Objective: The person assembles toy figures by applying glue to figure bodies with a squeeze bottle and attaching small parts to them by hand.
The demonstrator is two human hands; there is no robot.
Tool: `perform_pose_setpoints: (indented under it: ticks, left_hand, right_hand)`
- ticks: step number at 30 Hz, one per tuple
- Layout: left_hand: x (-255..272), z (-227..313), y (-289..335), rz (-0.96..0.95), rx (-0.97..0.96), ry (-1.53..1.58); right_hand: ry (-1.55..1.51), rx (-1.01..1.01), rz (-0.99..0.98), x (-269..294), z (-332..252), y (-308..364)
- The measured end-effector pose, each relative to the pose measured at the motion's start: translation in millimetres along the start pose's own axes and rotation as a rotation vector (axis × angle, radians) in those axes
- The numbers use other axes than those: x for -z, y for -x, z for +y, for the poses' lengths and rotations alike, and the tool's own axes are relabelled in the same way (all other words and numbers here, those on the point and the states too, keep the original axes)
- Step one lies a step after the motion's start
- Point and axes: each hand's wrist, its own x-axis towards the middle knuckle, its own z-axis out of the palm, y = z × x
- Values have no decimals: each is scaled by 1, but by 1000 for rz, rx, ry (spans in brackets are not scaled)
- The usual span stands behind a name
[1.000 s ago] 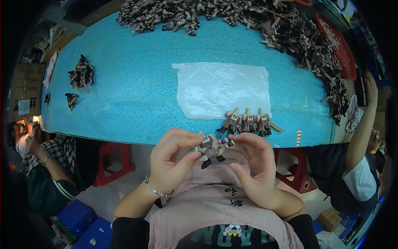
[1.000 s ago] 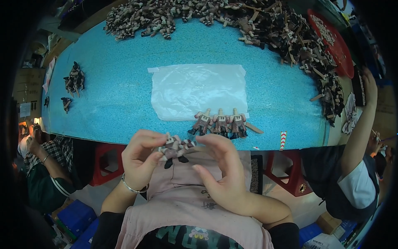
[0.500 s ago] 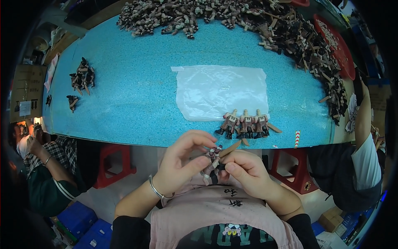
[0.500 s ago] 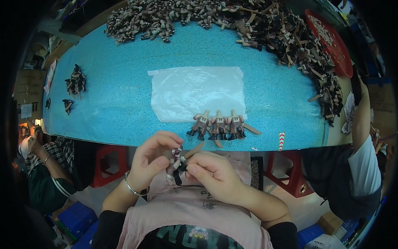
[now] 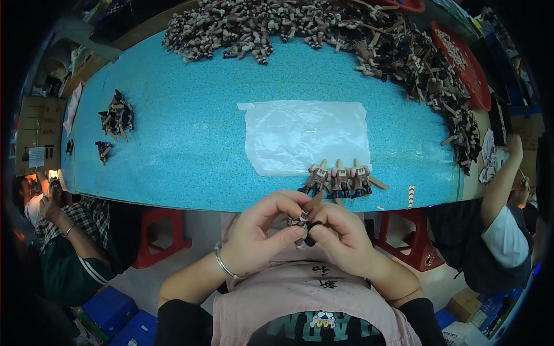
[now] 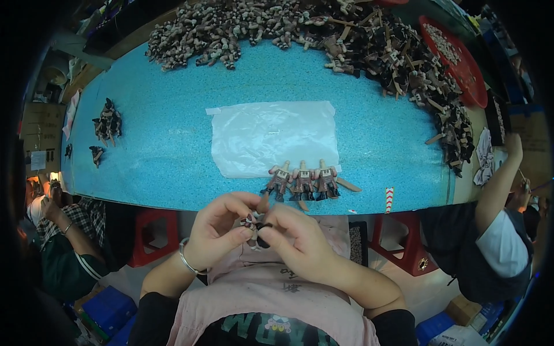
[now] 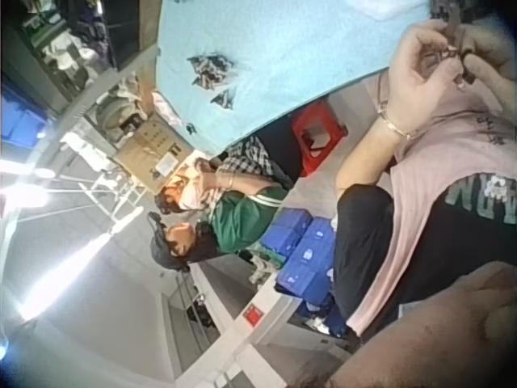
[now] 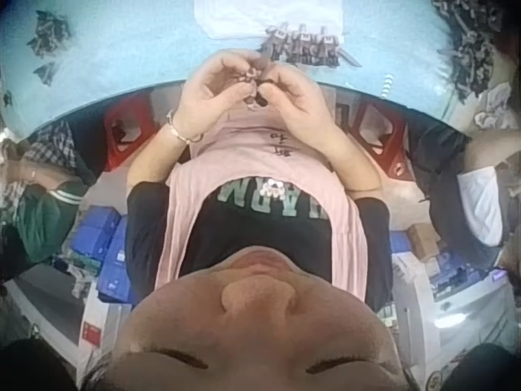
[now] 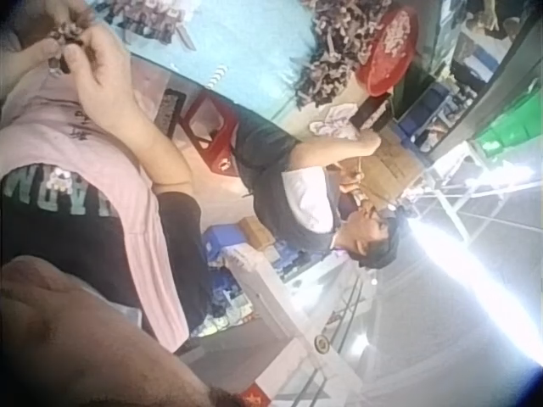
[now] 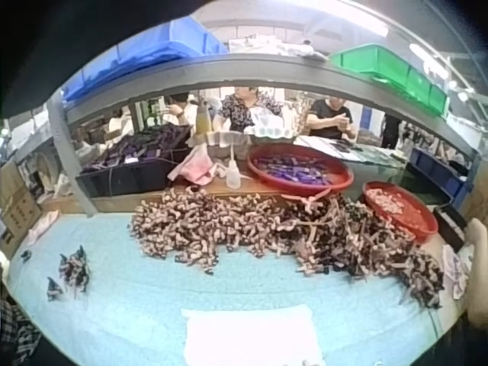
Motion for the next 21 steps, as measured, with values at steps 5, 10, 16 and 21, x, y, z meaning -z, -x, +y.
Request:
perform_pose_setpoints:
  ticks: [5,10,16,21]
  left_hand:
    - [-11,3,0,164,-152,-80]
    - [7,10,-5,-58,-52,-195]
    - [9,12,-9,-172,-105,-211]
    - [8,8,-13,-148,-239,-386]
  right_hand:
    - [18,127,125,-6,0,-3]
    - [-80,21,99,-3,-5,6]
    - [121,181,28,1,-9,-2]
    - [172,258,100,0,-3,-5]
